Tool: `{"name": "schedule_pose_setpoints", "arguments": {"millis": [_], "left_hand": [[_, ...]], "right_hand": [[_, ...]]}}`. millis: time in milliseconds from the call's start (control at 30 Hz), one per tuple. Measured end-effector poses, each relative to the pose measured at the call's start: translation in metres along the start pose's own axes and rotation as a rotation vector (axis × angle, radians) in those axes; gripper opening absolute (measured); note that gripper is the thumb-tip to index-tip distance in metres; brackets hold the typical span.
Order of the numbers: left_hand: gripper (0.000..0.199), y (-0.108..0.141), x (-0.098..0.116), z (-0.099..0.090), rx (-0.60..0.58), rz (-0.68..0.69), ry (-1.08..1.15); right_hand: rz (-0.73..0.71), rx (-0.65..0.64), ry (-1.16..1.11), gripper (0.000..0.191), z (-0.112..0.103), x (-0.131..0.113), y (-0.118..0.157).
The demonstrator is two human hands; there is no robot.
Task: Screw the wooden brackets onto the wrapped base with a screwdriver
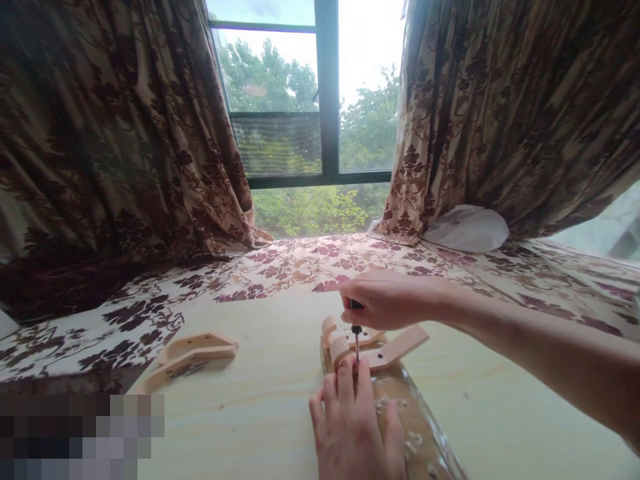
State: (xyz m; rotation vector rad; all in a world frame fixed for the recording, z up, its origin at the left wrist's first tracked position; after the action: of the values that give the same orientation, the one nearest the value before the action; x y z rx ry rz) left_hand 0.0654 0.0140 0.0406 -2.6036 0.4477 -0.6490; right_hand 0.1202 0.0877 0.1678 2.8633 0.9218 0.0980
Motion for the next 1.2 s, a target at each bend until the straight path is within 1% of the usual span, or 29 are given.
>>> {"name": "schedule_pose_setpoints", "arguments": {"millis": [133, 233, 400, 533, 633, 733, 867, 967, 1067, 1133, 1200], "left_hand": [[0.047, 0.001, 0.001, -0.001, 0.002, 0.002, -0.021], [0.047, 0.000, 0.002, -0.002, -0.002, 0.003, -0.028], [0.047, 0.000, 0.003, -0.002, -0.027, -0.009, -0.007], [0.046, 0.000, 0.003, -0.004, -0.018, -0.007, -0.006], [0.046, 0.000, 0.004, -0.005, -0.009, -0.003, -0.006], [0.046, 0.000, 0.003, -0.004, -0.007, -0.007, 0.007], [0.047, 0.000, 0.000, -0.001, -0.001, -0.019, 0.014], [0.048, 0.001, -0.002, 0.000, 0.016, -0.016, 0.011], [0.049, 0.002, -0.002, 0.001, 0.024, -0.009, 0.009], [0.048, 0.002, -0.002, 0.001, 0.029, -0.016, 0.005], [0.048, 0.003, -0.001, 0.000, 0.031, -0.024, 0.002]], "right_hand": [[-0.062, -0.065, 0.003, 0.017, -0.005, -0.007, 0.006], [-0.094, -0.060, 0.013, 0.017, -0.003, -0.008, 0.007], [-0.034, -0.010, -0.003, 0.021, 0.002, -0.001, 0.003], [-0.005, -0.046, 0.020, 0.022, -0.003, -0.002, 0.005], [-0.058, -0.070, 0.007, 0.023, -0.007, -0.008, 0.008], [-0.102, -0.042, 0.002, 0.020, -0.007, -0.012, 0.009], [-0.061, -0.012, -0.041, 0.019, 0.000, -0.008, 0.005], [-0.004, -0.001, -0.039, 0.024, 0.000, -0.002, 0.004], [0.016, -0.072, -0.020, 0.024, -0.002, 0.001, 0.006], [-0.019, -0.157, -0.018, 0.022, -0.001, -0.001, 0.009], [-0.054, -0.203, -0.014, 0.024, -0.001, -0.006, 0.010]]}}
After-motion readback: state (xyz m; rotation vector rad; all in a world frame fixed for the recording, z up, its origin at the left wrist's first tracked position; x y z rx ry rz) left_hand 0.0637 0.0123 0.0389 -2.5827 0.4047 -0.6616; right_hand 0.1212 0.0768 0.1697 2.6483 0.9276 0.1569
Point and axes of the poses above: each hand's wrist, its own y-axis away from the middle knuckle, its own z-axis out of the palm, x = y × z, the point moved 9 cm from there along -y, towards the middle knuckle, and after that the axes turned 7 degrees about -x, right-handed, at the moved point
